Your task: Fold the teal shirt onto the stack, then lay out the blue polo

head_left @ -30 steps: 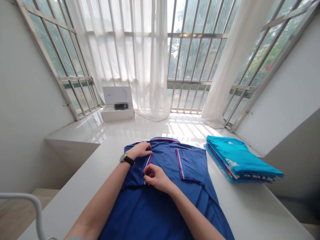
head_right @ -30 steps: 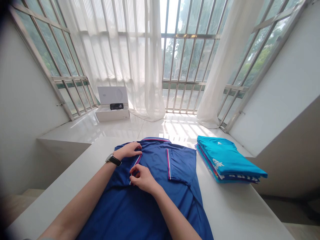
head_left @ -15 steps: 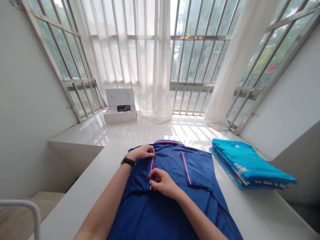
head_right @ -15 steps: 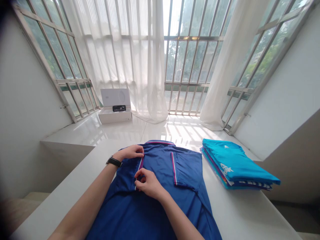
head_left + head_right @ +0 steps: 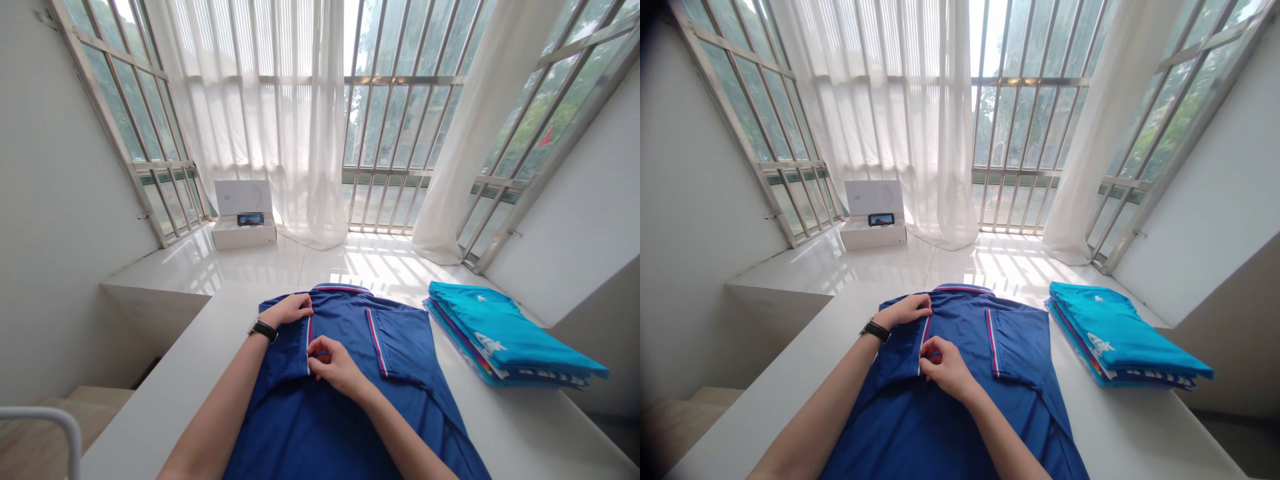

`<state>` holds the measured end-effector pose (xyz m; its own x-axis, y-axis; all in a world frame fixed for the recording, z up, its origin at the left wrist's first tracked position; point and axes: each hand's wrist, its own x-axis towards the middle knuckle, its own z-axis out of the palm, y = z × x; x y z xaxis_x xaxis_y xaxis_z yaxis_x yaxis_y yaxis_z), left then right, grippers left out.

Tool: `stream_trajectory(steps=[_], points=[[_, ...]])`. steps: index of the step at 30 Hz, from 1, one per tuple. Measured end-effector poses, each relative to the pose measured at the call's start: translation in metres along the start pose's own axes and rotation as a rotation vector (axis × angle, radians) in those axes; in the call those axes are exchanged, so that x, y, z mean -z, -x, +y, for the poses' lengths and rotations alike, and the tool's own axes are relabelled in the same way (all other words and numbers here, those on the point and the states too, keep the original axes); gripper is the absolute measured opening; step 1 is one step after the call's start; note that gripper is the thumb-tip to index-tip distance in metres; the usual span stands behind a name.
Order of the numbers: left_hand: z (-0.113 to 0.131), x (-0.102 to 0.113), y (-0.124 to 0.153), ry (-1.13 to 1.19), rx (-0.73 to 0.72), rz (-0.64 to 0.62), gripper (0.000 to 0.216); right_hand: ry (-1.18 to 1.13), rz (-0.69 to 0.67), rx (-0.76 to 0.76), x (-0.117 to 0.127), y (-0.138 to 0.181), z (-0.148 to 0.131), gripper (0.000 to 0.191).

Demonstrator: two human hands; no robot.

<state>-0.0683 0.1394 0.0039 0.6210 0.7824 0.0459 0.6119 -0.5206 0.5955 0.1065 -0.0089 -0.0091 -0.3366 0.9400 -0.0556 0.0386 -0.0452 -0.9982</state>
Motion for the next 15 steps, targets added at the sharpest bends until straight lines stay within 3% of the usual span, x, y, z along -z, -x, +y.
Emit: stream_trajectory(steps=[15], points=[[0.0002, 0.0058, 0.0023, -0.063, 0.055, -0.034, 0.019, 0.001, -0.025, -0.002, 0.0009, -0.0018, 0.0030, 0.018]])
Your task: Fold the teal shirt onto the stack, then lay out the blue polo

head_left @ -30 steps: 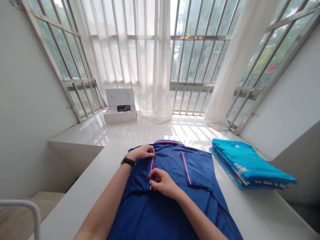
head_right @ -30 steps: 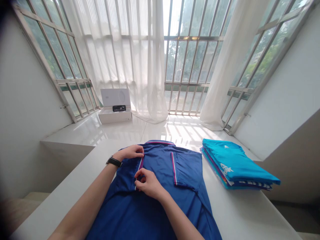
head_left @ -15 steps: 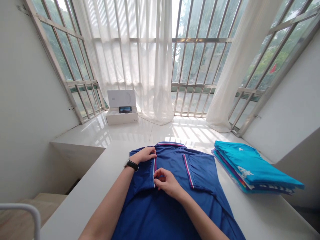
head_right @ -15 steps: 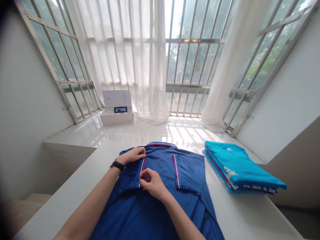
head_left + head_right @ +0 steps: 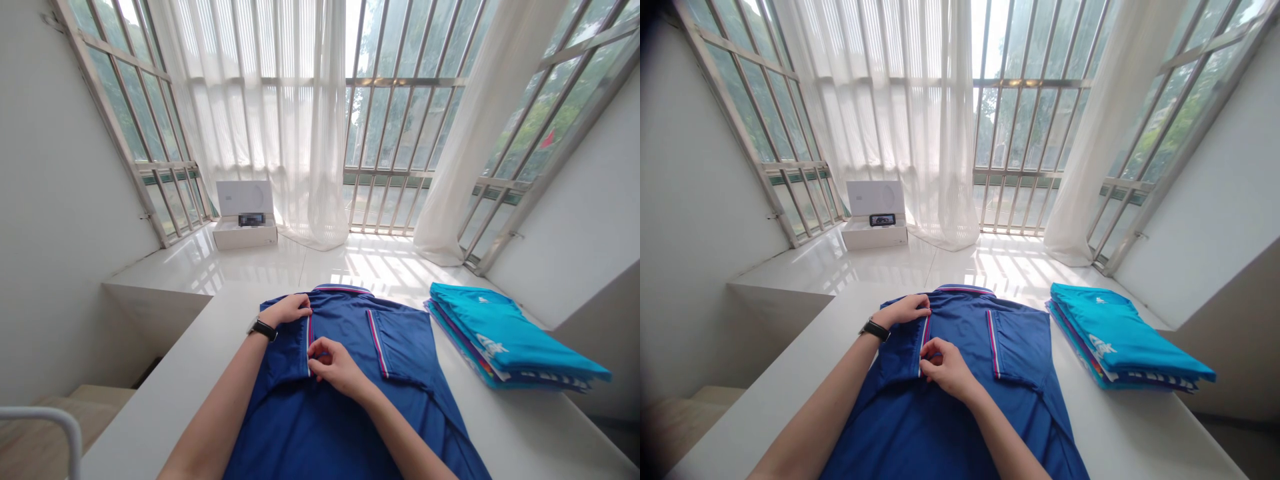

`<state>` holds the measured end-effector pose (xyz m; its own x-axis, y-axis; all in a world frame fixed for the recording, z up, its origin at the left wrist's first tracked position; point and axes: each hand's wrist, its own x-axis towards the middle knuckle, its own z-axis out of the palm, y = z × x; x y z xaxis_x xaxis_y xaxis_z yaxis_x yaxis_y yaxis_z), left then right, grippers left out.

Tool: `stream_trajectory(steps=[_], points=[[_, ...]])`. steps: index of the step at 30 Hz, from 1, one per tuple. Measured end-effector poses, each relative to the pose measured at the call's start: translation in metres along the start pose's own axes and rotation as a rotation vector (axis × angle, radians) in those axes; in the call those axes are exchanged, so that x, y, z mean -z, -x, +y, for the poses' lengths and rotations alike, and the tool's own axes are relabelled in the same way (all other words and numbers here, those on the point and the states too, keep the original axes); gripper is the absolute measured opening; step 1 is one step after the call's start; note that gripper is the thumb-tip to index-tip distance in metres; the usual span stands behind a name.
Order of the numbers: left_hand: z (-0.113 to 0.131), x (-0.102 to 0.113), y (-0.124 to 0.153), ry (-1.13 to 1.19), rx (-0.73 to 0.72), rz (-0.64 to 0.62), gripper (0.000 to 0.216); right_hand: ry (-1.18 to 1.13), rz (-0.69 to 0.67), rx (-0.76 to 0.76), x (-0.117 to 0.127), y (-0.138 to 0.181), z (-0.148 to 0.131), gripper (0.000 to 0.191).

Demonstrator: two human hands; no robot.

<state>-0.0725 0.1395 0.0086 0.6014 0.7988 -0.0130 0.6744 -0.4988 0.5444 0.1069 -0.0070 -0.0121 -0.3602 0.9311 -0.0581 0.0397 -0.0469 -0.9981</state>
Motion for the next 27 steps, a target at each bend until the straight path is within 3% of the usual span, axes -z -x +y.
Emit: stream_trajectory(steps=[19, 27], points=[[-0.0032, -0.0017, -0.0005, -0.006, 0.010, -0.003, 0.018, 0.009, -0.008, -0.001, 0.0000, 0.0012, -0.0021, 0.018], [-0.0061, -0.0029, -0.0039, 0.026, -0.015, 0.049, 0.025, 0.008, 0.052, 0.016, -0.0008, 0.0004, -0.0013, 0.019]])
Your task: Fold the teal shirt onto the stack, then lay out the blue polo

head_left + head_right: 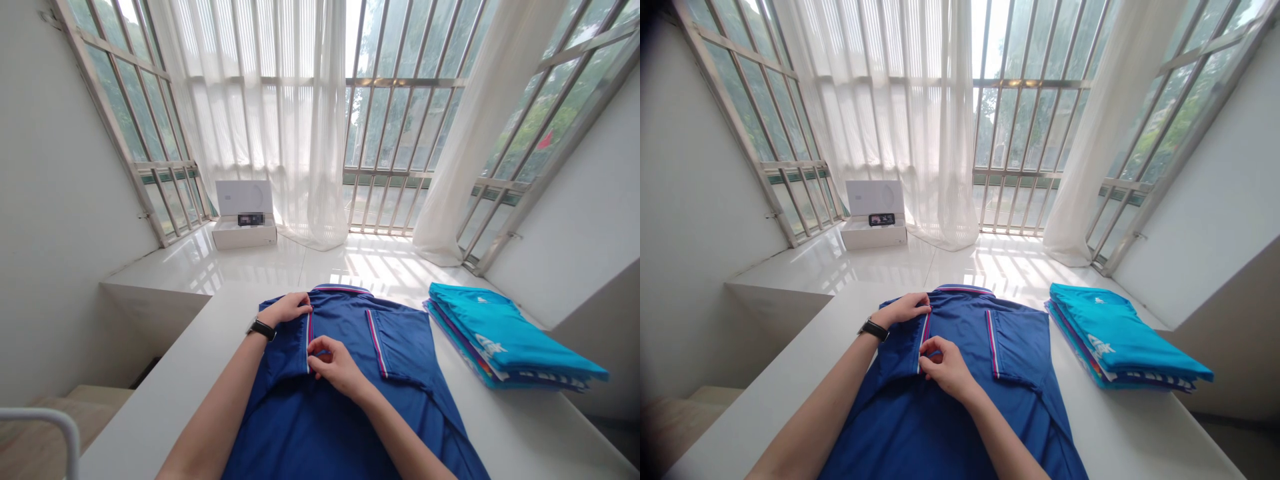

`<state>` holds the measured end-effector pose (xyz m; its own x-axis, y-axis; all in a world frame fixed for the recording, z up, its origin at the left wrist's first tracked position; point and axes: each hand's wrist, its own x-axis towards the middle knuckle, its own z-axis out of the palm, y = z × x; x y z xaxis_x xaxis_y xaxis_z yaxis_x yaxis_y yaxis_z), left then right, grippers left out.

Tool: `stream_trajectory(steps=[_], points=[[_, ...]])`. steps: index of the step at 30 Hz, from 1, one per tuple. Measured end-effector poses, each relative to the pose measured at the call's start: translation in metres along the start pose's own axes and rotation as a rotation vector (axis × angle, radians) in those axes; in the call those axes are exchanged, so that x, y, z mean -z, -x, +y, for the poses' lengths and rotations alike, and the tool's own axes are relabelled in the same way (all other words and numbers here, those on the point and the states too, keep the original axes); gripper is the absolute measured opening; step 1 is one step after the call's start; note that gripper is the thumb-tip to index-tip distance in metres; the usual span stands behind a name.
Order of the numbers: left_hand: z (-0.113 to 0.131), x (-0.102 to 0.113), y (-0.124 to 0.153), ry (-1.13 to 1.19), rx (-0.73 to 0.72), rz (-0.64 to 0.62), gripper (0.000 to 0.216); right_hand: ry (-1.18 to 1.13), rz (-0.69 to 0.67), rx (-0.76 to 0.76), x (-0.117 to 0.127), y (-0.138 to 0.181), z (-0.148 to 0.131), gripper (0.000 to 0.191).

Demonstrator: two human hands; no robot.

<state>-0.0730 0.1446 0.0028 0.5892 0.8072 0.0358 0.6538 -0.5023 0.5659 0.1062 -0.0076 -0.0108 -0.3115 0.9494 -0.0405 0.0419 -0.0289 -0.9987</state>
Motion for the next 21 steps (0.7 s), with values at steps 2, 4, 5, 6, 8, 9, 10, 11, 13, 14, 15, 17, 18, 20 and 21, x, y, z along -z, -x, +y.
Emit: stream_trajectory(steps=[2, 4, 5, 6, 8, 9, 10, 11, 13, 14, 15, 17, 18, 20, 21], points=[[0.002, 0.001, 0.001, -0.002, 0.003, -0.005, 0.023, 0.023, 0.011, 0.016, -0.001, 0.000, 0.001, 0.017], [0.004, 0.002, 0.003, -0.007, 0.013, -0.017, 0.023, 0.050, 0.021, 0.033, -0.002, 0.000, 0.002, 0.016], [0.005, 0.003, 0.004, -0.009, 0.022, -0.023, 0.023, 0.062, 0.025, 0.042, -0.003, 0.000, 0.002, 0.015], [0.006, 0.004, 0.006, -0.012, 0.030, -0.030, 0.024, 0.071, 0.028, 0.050, -0.003, 0.001, 0.002, 0.014], [0.006, 0.007, 0.011, -0.016, 0.049, -0.043, 0.026, 0.083, 0.028, 0.062, -0.004, 0.002, 0.002, 0.013], [0.005, 0.008, 0.014, -0.019, 0.057, -0.050, 0.027, 0.088, 0.026, 0.067, -0.005, 0.003, 0.002, 0.013], [0.004, 0.010, 0.017, -0.022, 0.065, -0.057, 0.027, 0.091, 0.025, 0.072, -0.005, 0.003, 0.001, 0.012], [0.003, 0.012, 0.020, -0.026, 0.070, -0.064, 0.028, 0.094, 0.022, 0.076, -0.005, 0.004, 0.001, 0.012], [0.003, 0.015, 0.025, -0.036, 0.073, -0.071, 0.029, 0.093, 0.014, 0.083, -0.004, 0.004, 0.000, 0.012], [0.004, 0.017, 0.026, -0.041, 0.070, -0.069, 0.031, 0.085, 0.011, 0.085, -0.004, 0.004, 0.000, 0.012], [0.005, 0.019, 0.025, -0.047, 0.066, -0.063, 0.032, 0.075, 0.012, 0.089, -0.004, 0.003, -0.001, 0.013], [0.009, 0.022, 0.021, -0.062, 0.058, -0.040, 0.034, 0.047, 0.026, 0.106, -0.004, 0.003, -0.002, 0.014], [0.012, 0.023, 0.018, -0.070, 0.056, -0.028, 0.034, 0.035, 0.042, 0.118, -0.003, 0.003, -0.003, 0.014], [0.016, 0.023, 0.009, -0.084, 0.052, -0.011, 0.032, 0.035, 0.089, 0.146, -0.003, 0.003, -0.005, 0.014], [0.018, 0.022, 0.004, -0.090, 0.047, -0.009, 0.031, 0.051, 0.116, 0.159, -0.002, 0.004, -0.006, 0.013]])
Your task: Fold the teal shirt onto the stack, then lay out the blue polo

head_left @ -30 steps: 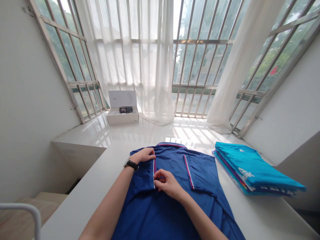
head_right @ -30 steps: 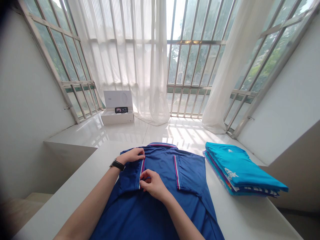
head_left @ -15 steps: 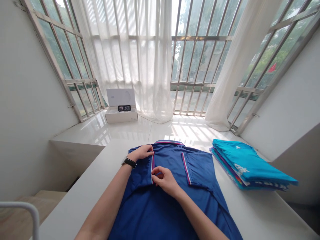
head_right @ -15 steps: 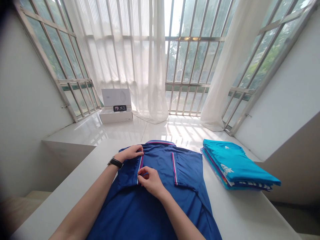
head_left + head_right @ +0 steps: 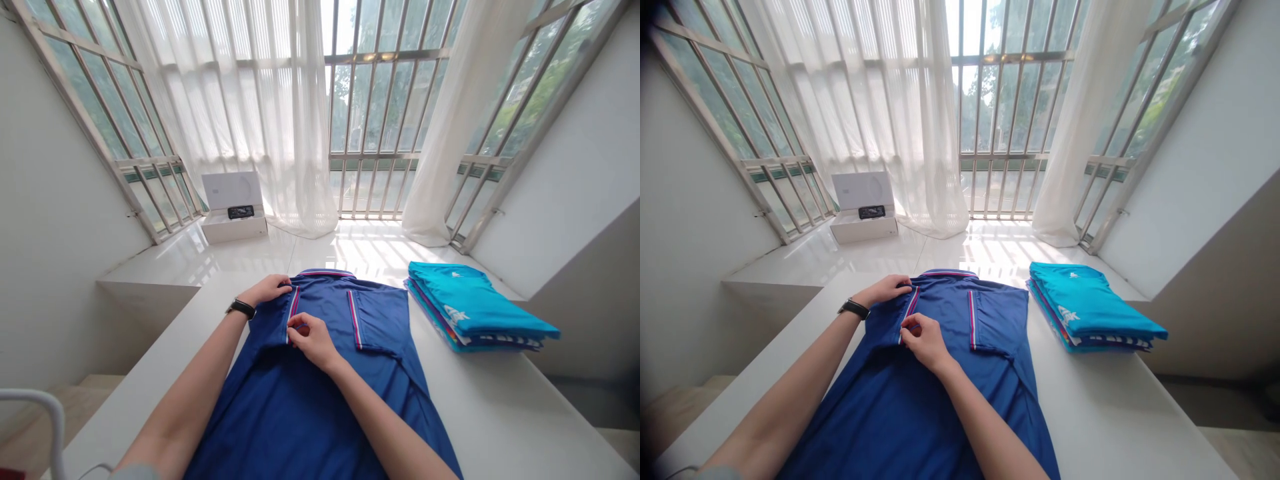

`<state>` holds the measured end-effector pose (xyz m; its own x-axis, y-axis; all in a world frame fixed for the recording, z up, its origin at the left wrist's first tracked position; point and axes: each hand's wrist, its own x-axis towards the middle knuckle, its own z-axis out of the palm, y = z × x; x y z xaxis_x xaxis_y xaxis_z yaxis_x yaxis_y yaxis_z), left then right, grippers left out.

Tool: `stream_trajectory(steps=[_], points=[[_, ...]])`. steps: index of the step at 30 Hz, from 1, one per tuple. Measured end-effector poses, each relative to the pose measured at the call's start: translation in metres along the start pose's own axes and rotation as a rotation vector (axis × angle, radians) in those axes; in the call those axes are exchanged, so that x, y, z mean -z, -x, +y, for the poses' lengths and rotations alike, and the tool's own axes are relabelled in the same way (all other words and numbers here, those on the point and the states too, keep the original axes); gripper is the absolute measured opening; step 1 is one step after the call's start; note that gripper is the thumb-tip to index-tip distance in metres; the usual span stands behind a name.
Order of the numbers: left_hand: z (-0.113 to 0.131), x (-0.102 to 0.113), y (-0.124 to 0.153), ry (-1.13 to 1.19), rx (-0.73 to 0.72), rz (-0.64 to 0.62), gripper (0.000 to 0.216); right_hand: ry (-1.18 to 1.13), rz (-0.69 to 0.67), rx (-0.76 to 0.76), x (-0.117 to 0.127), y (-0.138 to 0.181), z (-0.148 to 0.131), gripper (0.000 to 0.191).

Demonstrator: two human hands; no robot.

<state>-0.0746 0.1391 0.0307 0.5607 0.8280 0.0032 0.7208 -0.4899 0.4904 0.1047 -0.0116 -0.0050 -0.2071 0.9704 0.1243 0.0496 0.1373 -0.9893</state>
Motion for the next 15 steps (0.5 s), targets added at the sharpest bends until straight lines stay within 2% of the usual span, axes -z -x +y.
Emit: stream_trajectory(steps=[4, 9, 12, 15], points=[[0.005, -0.012, -0.012, -0.019, -0.020, 0.001, 0.028, 0.101, 0.049, 0.027, 0.004, -0.001, 0.000, 0.009], [0.002, -0.027, -0.009, -0.038, 0.011, 0.044, 0.028, 0.182, 0.070, 0.001, 0.010, -0.004, 0.007, 0.011], [-0.010, -0.019, -0.001, -0.061, 0.069, 0.082, 0.030, 0.244, 0.076, 0.000, 0.011, -0.005, 0.012, 0.012], [-0.027, 0.002, 0.013, -0.103, 0.135, 0.085, 0.032, 0.274, 0.061, -0.001, 0.010, -0.005, 0.015, 0.012]])
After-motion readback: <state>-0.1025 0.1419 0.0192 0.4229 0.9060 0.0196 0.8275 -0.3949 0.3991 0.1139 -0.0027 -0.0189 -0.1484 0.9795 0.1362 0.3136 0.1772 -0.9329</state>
